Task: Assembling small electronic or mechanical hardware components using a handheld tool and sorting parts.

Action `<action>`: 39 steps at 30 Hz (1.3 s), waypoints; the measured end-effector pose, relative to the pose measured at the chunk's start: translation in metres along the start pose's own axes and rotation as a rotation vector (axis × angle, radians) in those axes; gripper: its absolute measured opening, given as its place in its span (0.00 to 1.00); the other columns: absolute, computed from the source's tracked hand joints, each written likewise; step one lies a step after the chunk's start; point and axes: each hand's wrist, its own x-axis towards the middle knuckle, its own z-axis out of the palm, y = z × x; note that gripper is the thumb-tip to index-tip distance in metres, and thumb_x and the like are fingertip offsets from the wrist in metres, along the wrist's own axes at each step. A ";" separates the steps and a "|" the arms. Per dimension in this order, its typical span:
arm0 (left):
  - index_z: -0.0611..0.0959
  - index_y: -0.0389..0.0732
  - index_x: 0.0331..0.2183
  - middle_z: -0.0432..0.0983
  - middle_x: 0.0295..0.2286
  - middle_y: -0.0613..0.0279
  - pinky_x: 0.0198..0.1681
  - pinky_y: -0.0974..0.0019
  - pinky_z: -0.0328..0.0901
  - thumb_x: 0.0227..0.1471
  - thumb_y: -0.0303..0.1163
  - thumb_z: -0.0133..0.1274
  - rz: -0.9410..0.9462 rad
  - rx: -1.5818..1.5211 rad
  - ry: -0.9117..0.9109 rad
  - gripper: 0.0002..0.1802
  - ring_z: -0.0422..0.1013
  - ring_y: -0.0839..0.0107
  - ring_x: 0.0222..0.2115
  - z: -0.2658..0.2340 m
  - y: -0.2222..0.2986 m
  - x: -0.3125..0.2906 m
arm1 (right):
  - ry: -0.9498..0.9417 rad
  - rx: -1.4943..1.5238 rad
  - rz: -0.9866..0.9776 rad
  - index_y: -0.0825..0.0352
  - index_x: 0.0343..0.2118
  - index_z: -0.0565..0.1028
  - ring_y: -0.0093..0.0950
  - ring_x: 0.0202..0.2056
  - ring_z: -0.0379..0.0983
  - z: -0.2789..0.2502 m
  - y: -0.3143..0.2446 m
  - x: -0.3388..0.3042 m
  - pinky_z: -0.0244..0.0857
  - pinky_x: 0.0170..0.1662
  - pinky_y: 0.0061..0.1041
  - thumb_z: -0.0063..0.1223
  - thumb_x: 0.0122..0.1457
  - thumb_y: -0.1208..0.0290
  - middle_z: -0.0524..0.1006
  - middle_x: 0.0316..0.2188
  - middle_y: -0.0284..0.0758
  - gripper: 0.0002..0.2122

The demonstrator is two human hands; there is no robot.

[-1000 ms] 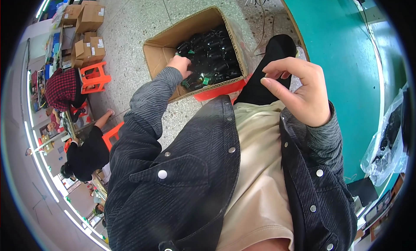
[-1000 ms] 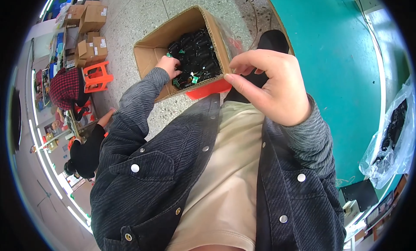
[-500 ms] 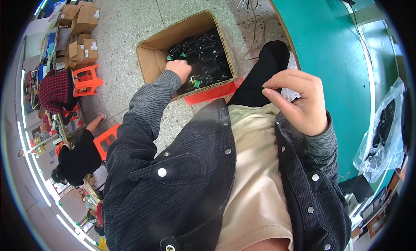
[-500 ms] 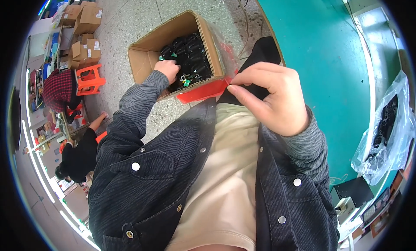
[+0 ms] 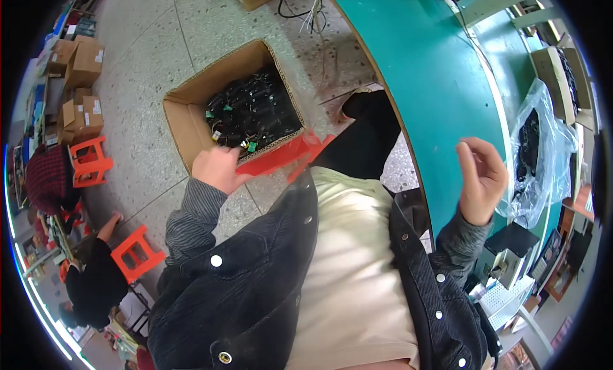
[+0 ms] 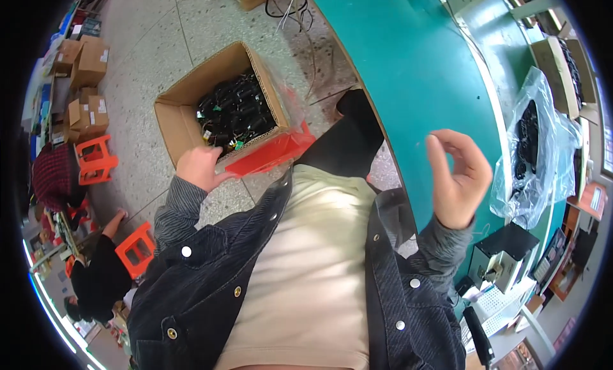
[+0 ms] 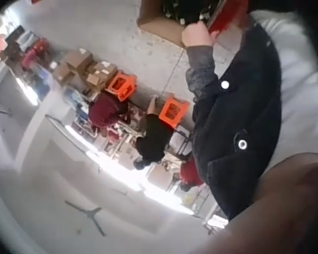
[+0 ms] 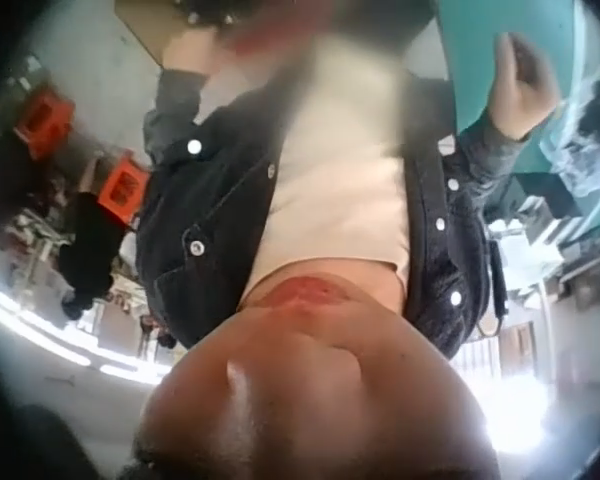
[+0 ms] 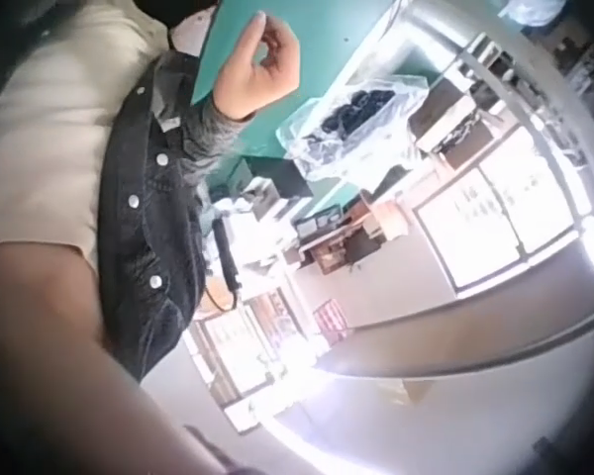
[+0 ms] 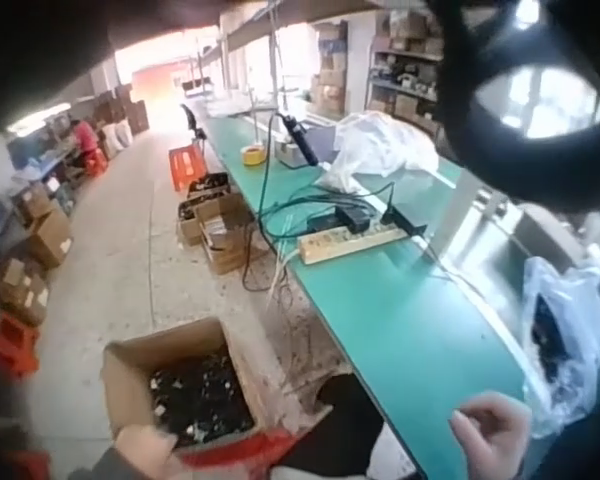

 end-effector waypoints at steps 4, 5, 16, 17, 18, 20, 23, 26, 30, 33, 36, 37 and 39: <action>0.83 0.40 0.22 0.76 0.21 0.48 0.29 0.53 0.70 0.42 0.39 0.60 -0.067 0.154 -0.070 0.12 0.75 0.51 0.26 0.035 -0.023 -0.018 | -0.311 -0.097 0.019 0.72 0.29 0.78 0.15 0.25 0.70 0.073 0.012 -0.001 0.65 0.30 0.17 0.60 0.53 0.75 0.76 0.22 0.29 0.05; 0.83 0.40 0.22 0.76 0.21 0.48 0.29 0.53 0.70 0.42 0.39 0.60 -0.055 0.154 -0.059 0.12 0.75 0.51 0.26 0.036 -0.018 -0.019 | -0.377 -0.165 -0.061 0.72 0.28 0.78 0.16 0.23 0.71 0.097 0.030 -0.001 0.66 0.27 0.18 0.62 0.52 0.72 0.77 0.19 0.31 0.08; 0.78 0.34 0.23 0.72 0.19 0.52 0.26 0.59 0.65 0.46 0.48 0.59 -0.509 -0.266 0.520 0.23 0.70 0.56 0.20 0.048 -0.064 -0.067 | -0.826 -0.779 -0.048 0.66 0.34 0.81 0.42 0.40 0.77 0.257 0.038 0.041 0.71 0.43 0.37 0.53 0.49 0.61 0.79 0.36 0.45 0.15; 0.77 0.33 0.22 0.71 0.17 0.52 0.26 0.59 0.65 0.48 0.51 0.57 -0.734 -0.201 0.352 0.27 0.69 0.56 0.19 0.053 -0.082 -0.067 | -0.780 -0.792 -0.047 0.66 0.34 0.81 0.42 0.40 0.77 0.253 0.037 0.047 0.71 0.43 0.37 0.53 0.49 0.61 0.79 0.36 0.45 0.15; 0.77 0.33 0.22 0.71 0.17 0.52 0.26 0.59 0.65 0.48 0.51 0.57 -0.723 -0.210 0.374 0.27 0.69 0.56 0.19 0.077 -0.104 -0.067 | -0.813 -0.773 -0.010 0.65 0.36 0.80 0.42 0.42 0.76 0.255 0.035 0.049 0.71 0.43 0.37 0.52 0.49 0.62 0.78 0.38 0.45 0.15; 0.75 0.31 0.18 0.68 0.13 0.55 0.19 0.60 0.62 0.51 0.51 0.52 -0.743 -1.203 0.218 0.29 0.67 0.59 0.14 0.135 -0.133 -0.047 | -0.845 -0.755 0.003 0.65 0.37 0.80 0.42 0.43 0.76 0.261 0.030 0.059 0.71 0.44 0.36 0.52 0.49 0.63 0.78 0.41 0.45 0.15; 0.72 0.32 0.14 0.68 0.12 0.57 0.12 0.64 0.57 0.51 0.45 0.51 -0.626 -1.177 0.275 0.27 0.65 0.66 0.10 0.142 -0.128 -0.029 | -0.962 -0.817 -0.020 0.66 0.39 0.80 0.43 0.44 0.75 0.263 0.027 0.062 0.71 0.44 0.37 0.51 0.48 0.65 0.78 0.42 0.46 0.16; 0.73 0.33 0.16 0.69 0.14 0.59 0.12 0.66 0.57 0.51 0.40 0.50 -0.352 -0.650 0.199 0.21 0.66 0.70 0.11 0.183 -0.175 -0.029 | -0.963 -0.779 -0.056 0.66 0.37 0.80 0.43 0.43 0.76 0.266 0.025 0.062 0.71 0.43 0.37 0.51 0.48 0.66 0.78 0.40 0.45 0.15; 0.74 0.33 0.21 0.69 0.16 0.58 0.18 0.64 0.60 0.50 0.36 0.52 -0.394 -1.069 0.141 0.15 0.68 0.69 0.15 0.107 -0.132 -0.044 | -0.951 -0.786 -0.045 0.64 0.38 0.81 0.42 0.44 0.75 0.267 0.020 0.078 0.71 0.44 0.36 0.53 0.45 0.68 0.78 0.40 0.46 0.15; 0.74 0.33 0.23 0.68 0.18 0.59 0.21 0.65 0.60 0.49 0.32 0.53 -0.396 -1.225 0.308 0.11 0.66 0.70 0.18 0.098 -0.138 -0.064 | -0.788 -0.806 -0.189 0.64 0.34 0.82 0.43 0.40 0.77 0.260 -0.013 0.093 0.71 0.41 0.36 0.52 0.44 0.70 0.79 0.37 0.46 0.13; 0.75 0.34 0.22 0.68 0.23 0.59 0.30 0.65 0.60 0.49 0.30 0.53 -0.180 -1.132 0.468 0.09 0.65 0.70 0.26 0.007 -0.104 -0.093 | -0.933 -0.783 -0.468 0.67 0.31 0.81 0.45 0.36 0.77 0.201 -0.068 0.117 0.72 0.38 0.38 0.51 0.44 0.67 0.79 0.30 0.48 0.13; 0.76 0.33 0.23 0.69 0.24 0.58 0.34 0.62 0.60 0.49 0.28 0.52 -0.119 -1.006 0.493 0.08 0.66 0.68 0.31 -0.010 -0.101 -0.106 | -1.001 -0.807 -0.468 0.67 0.30 0.81 0.44 0.35 0.77 0.177 -0.096 0.121 0.71 0.37 0.38 0.49 0.43 0.68 0.79 0.29 0.47 0.13; 0.73 0.36 0.20 0.66 0.26 0.61 0.35 0.67 0.57 0.49 0.27 0.51 -0.143 -1.038 0.442 0.09 0.63 0.70 0.29 -0.081 -0.067 -0.114 | -0.958 -0.829 -0.538 0.69 0.25 0.80 0.43 0.33 0.77 0.138 -0.128 0.133 0.70 0.36 0.37 0.51 0.41 0.67 0.79 0.25 0.46 0.12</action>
